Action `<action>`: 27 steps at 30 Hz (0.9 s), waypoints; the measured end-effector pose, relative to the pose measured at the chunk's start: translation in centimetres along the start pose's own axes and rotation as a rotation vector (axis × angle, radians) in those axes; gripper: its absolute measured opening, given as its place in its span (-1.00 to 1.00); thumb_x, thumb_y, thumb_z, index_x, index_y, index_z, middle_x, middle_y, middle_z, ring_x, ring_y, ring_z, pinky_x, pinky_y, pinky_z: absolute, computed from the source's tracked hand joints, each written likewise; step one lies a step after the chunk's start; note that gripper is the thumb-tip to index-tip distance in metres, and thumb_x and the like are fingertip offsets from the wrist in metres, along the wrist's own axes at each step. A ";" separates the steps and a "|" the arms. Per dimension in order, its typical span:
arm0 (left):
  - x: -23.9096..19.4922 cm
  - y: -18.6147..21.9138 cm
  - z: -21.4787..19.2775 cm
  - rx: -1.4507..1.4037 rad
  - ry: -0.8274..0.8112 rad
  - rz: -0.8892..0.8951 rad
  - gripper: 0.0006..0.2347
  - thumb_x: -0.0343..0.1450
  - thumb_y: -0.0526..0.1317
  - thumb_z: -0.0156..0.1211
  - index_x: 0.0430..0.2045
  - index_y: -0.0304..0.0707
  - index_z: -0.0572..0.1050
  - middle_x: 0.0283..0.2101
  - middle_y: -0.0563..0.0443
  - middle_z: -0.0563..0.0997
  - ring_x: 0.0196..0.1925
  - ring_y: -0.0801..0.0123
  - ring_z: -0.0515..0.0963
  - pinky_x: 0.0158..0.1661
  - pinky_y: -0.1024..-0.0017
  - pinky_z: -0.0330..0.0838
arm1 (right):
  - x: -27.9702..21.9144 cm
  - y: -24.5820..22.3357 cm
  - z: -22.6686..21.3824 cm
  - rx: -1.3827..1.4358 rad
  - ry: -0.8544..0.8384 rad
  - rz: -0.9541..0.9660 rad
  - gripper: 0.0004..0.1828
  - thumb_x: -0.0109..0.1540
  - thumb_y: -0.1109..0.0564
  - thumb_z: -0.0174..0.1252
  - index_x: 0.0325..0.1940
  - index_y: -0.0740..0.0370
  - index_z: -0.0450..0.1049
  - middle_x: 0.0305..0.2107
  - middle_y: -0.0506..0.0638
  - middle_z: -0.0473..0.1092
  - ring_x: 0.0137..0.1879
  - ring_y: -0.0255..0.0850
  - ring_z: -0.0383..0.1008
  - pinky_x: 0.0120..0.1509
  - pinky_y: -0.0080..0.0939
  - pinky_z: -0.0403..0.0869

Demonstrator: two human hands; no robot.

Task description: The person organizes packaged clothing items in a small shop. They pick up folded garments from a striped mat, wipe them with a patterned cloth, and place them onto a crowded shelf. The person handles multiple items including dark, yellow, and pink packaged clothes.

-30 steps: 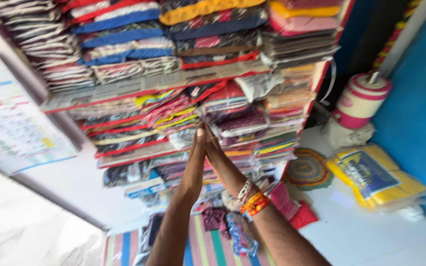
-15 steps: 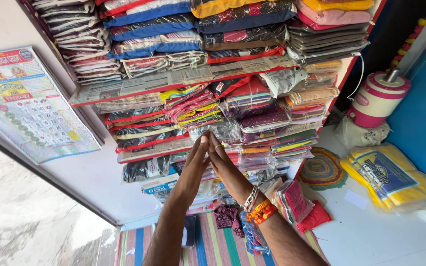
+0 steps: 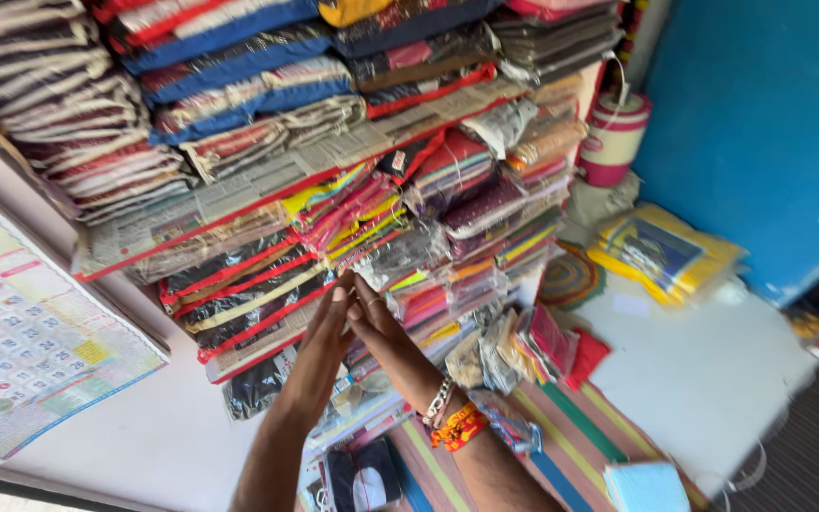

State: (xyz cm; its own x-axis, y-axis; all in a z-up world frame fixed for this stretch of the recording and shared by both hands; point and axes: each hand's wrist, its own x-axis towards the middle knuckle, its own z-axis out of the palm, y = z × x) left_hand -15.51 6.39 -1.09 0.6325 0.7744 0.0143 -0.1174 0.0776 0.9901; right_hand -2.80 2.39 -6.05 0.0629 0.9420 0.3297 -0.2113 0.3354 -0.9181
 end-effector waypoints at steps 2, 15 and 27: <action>-0.8 -0.6 -1.6 -0.017 -0.015 -0.004 -0.28 0.45 0.23 -0.15 0.47 -0.17 -0.01 0.55 -0.12 0.09 0.57 0.15 0.09 0.42 0.11 -0.03 | -0.4 1.0 1.3 -0.014 0.016 0.043 -0.06 0.38 -0.29 -0.05 0.65 0.17 -0.26 0.61 0.07 -0.23 0.71 -0.13 -0.33 0.67 -0.10 -0.16; -0.6 -18.3 -7.3 -0.230 0.432 -0.052 -0.54 0.46 0.11 0.04 0.13 -0.20 0.47 0.12 0.00 0.59 0.20 0.34 0.53 0.11 0.27 0.36 | -4.3 14.0 -0.3 0.060 -0.092 0.303 -0.09 0.35 -0.20 0.06 0.63 0.12 -0.18 0.57 0.06 -0.12 0.67 -0.10 -0.17 0.64 -0.05 -0.04; -6.4 -51.0 -22.5 -0.202 0.877 -0.378 -0.58 0.44 0.09 0.12 0.00 -0.27 0.50 -0.09 -0.05 0.67 -0.09 0.29 0.66 -0.09 0.31 0.54 | -14.0 41.4 -1.3 0.077 -0.037 0.645 -0.16 0.30 -0.21 0.08 0.57 0.06 -0.02 0.51 0.10 0.06 0.61 -0.15 0.02 0.58 -0.04 0.09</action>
State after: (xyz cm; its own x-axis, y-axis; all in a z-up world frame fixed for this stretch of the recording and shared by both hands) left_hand -30.82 11.56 -54.87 -0.1291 0.8623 -0.4897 -0.2043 0.4601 0.8641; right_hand -11.11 3.11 -48.94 -0.1332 0.9525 -0.2739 -0.2653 -0.3005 -0.9161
